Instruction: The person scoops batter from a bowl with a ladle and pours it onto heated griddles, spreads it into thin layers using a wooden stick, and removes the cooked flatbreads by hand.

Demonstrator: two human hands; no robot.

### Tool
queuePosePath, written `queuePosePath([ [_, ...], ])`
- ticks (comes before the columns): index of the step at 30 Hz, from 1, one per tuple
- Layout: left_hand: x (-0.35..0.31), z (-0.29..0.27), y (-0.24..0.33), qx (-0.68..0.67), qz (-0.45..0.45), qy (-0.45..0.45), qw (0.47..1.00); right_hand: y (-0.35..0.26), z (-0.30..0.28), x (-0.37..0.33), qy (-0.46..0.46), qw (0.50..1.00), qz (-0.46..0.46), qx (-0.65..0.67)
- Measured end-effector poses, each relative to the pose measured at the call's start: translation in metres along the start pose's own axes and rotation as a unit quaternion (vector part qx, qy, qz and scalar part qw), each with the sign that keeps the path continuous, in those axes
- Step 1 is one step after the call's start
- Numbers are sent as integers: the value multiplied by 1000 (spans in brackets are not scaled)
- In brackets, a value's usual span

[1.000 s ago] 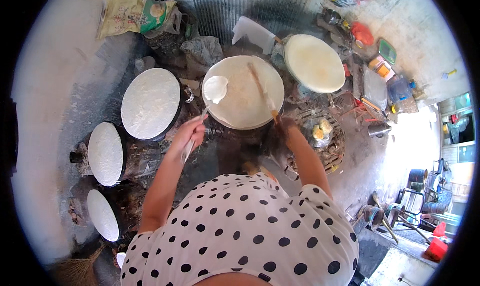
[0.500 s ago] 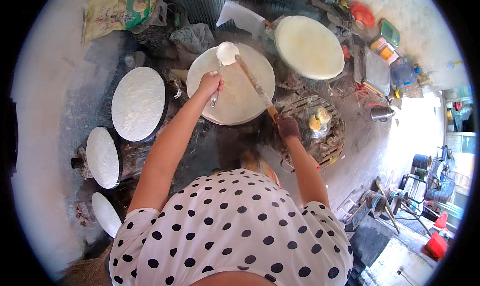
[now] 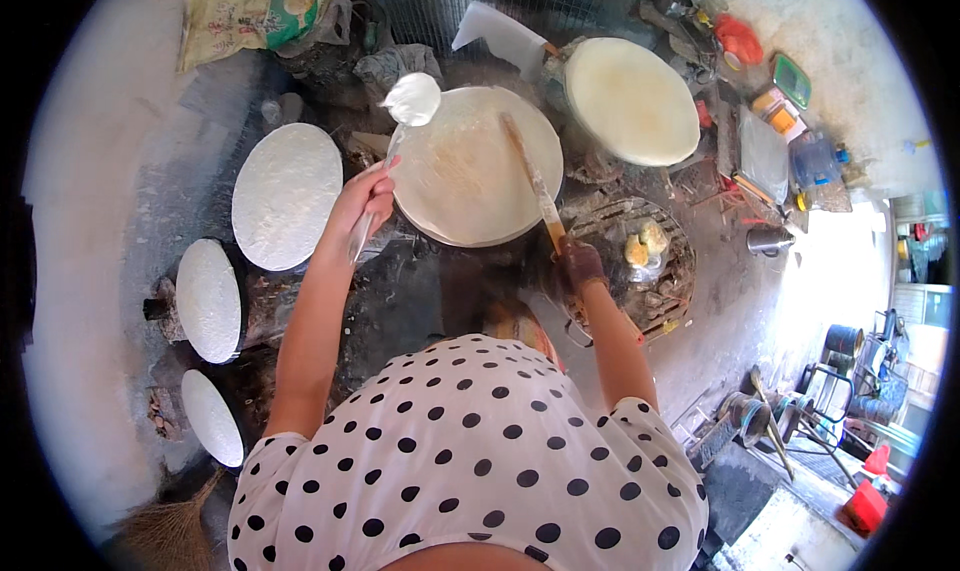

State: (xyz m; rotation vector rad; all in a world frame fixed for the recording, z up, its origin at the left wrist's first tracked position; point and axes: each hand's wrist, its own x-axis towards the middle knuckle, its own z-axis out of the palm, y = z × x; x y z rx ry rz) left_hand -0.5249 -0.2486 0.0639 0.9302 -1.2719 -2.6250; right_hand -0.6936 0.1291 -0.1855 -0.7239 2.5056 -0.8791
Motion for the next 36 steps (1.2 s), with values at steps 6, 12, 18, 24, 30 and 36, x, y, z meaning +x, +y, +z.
queuePosePath([
  [6,-75,-31,-31,10,25,12,1000,-67,-16,23,-166,981,80,-63],
  [12,-138,-71,-82,-64,-35,75,995,-104,-19,15,-105,966,205,114],
  [18,-178,-88,-105,-100,-44,103,989,-129,-10,4,-132,877,383,259],
  [24,-202,-92,-103,-127,-44,111,985,-139,-16,4,-79,916,286,269],
  [30,-253,-71,-64,-138,8,54,989,-67,36,-66,-94,878,282,376],
  [36,-234,-92,-82,-156,-25,91,983,-162,36,-102,-73,848,304,428],
])
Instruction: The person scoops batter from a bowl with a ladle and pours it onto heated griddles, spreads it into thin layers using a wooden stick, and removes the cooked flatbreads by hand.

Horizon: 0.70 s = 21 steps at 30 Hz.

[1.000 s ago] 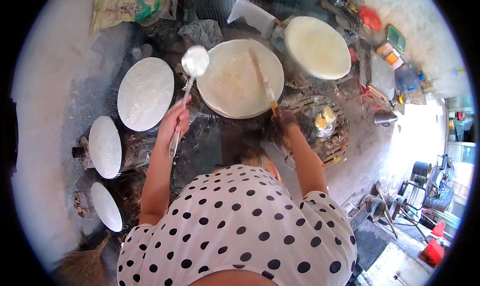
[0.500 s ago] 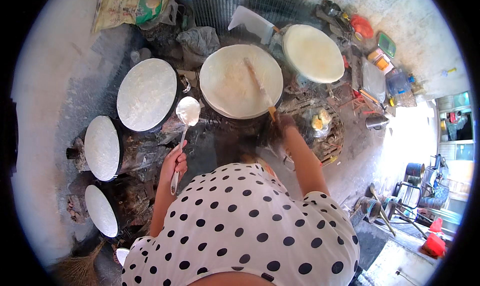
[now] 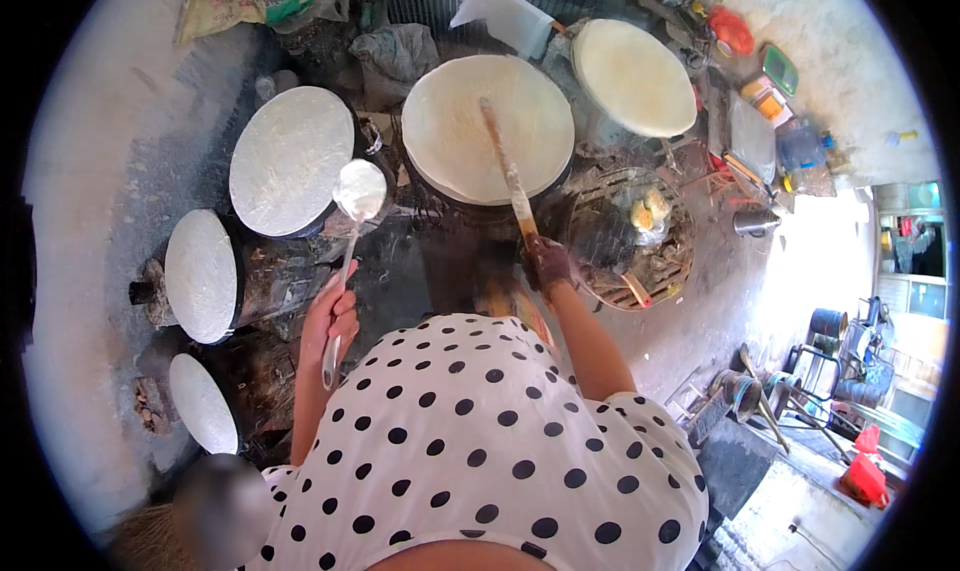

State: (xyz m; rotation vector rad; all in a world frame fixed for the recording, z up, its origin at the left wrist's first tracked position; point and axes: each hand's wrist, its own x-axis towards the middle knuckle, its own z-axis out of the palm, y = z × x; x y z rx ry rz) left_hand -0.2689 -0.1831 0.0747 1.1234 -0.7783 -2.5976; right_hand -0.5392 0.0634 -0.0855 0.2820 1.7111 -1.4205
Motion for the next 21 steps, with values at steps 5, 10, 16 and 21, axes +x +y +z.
queuePosePath([
  [5,13,-11,-10,-20,-72,-3,997,38,-4,50,51,994,-18,-90],
  [10,15,-22,-9,-26,-74,-25,997,-5,10,60,29,991,61,-119],
  [16,16,-16,-2,-26,-69,-35,997,26,-12,58,-11,966,-120,-231],
  [21,6,-30,6,-41,-66,-50,996,67,-39,-7,17,988,136,-76],
])
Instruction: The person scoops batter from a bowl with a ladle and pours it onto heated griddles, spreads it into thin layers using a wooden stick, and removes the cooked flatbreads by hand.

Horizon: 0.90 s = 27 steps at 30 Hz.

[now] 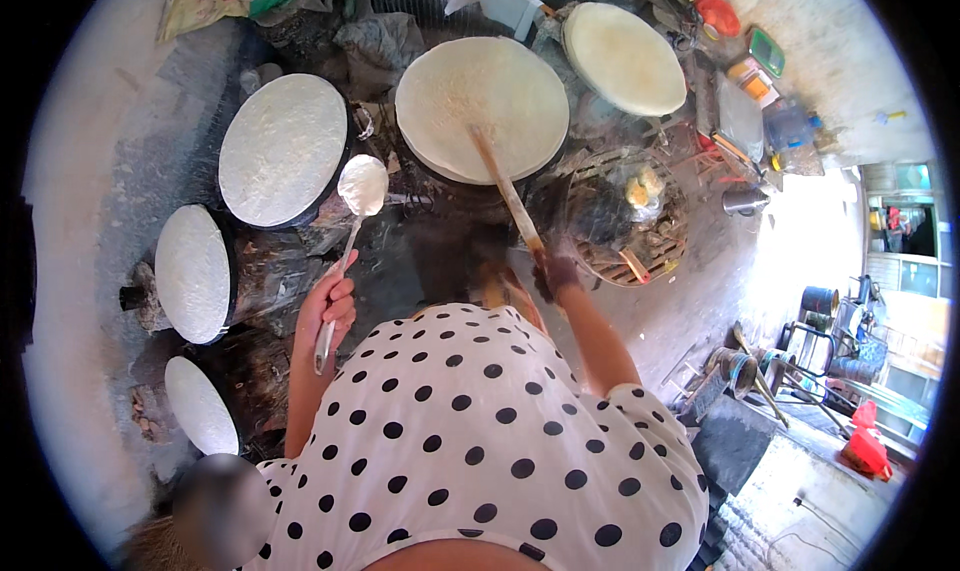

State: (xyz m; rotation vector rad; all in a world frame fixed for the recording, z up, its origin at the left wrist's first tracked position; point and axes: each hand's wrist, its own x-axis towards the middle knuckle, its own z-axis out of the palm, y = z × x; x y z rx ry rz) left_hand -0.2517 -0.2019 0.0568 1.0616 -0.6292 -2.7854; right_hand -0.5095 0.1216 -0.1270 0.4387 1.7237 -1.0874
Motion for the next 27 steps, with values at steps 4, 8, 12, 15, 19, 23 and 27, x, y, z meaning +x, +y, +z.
queuePosePath([
  [4,-32,16,13,-105,10,-51,993,24,-4,-37,75,988,-128,46],
  [8,-54,29,10,264,160,56,950,-1,-3,1,253,768,-526,-264],
  [12,-18,27,2,213,86,25,973,-50,35,35,259,802,-453,-292],
  [15,-10,8,-12,18,-13,22,1000,-80,71,9,283,801,-328,-414],
  [19,-12,-7,-21,18,-27,19,999,-78,66,29,259,802,-303,-445],
  [23,-20,-15,-18,24,-14,34,999,-53,74,5,244,768,-309,-506],
  [27,-23,-25,-15,-2,-2,32,999,-78,73,7,254,757,-312,-516],
])
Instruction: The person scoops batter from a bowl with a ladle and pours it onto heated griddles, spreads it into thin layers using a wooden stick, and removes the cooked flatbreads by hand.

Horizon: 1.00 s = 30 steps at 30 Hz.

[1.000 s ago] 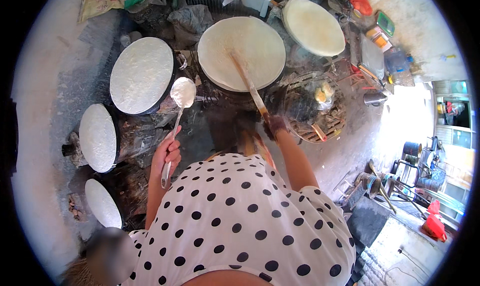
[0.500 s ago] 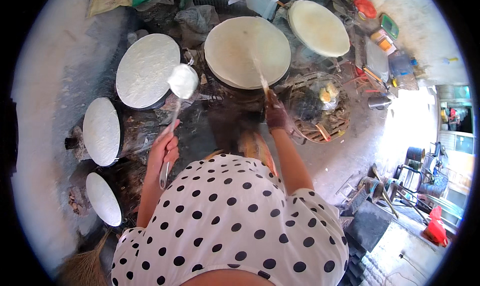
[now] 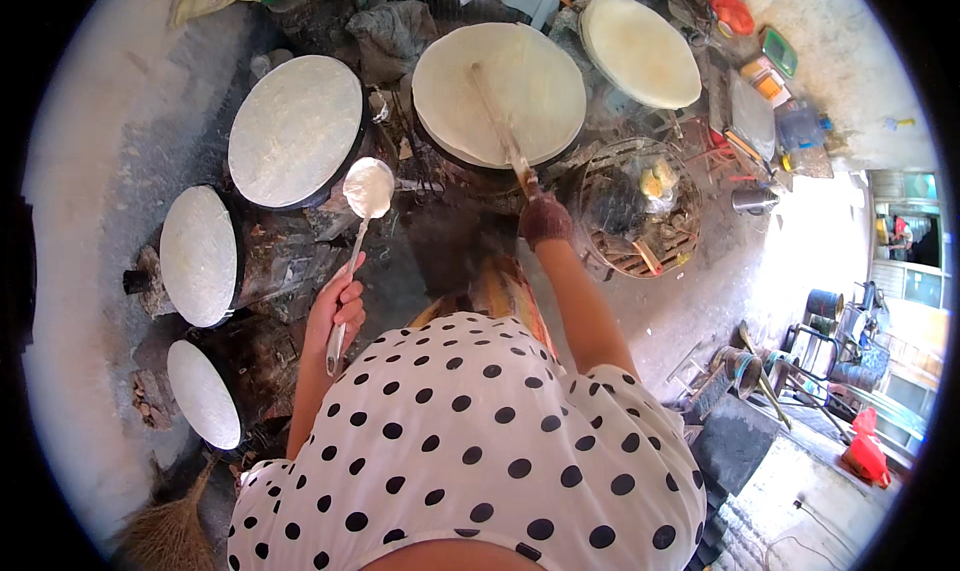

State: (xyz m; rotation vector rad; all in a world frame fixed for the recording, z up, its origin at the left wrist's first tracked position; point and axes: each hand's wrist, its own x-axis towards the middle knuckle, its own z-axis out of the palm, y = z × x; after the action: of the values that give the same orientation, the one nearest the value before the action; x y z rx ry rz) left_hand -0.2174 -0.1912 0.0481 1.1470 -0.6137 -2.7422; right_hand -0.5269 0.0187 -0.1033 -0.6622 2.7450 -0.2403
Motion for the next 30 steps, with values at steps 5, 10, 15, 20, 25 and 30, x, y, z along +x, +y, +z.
queuePosePath([
  [5,-3,-5,2,-4,5,-23,1000,16,28,-2,-10,1000,17,16],
  [10,-20,-18,2,-32,9,-16,999,22,14,-87,-46,998,17,29],
  [15,-30,-24,2,-5,23,-16,1000,78,42,-144,20,999,-19,34],
  [20,-46,-37,3,68,39,16,997,66,26,-142,84,987,12,136],
  [25,-82,-47,4,191,52,21,980,94,67,-128,117,987,-109,3],
  [30,-118,-63,-25,-49,103,-29,993,54,35,-93,80,982,41,168],
])
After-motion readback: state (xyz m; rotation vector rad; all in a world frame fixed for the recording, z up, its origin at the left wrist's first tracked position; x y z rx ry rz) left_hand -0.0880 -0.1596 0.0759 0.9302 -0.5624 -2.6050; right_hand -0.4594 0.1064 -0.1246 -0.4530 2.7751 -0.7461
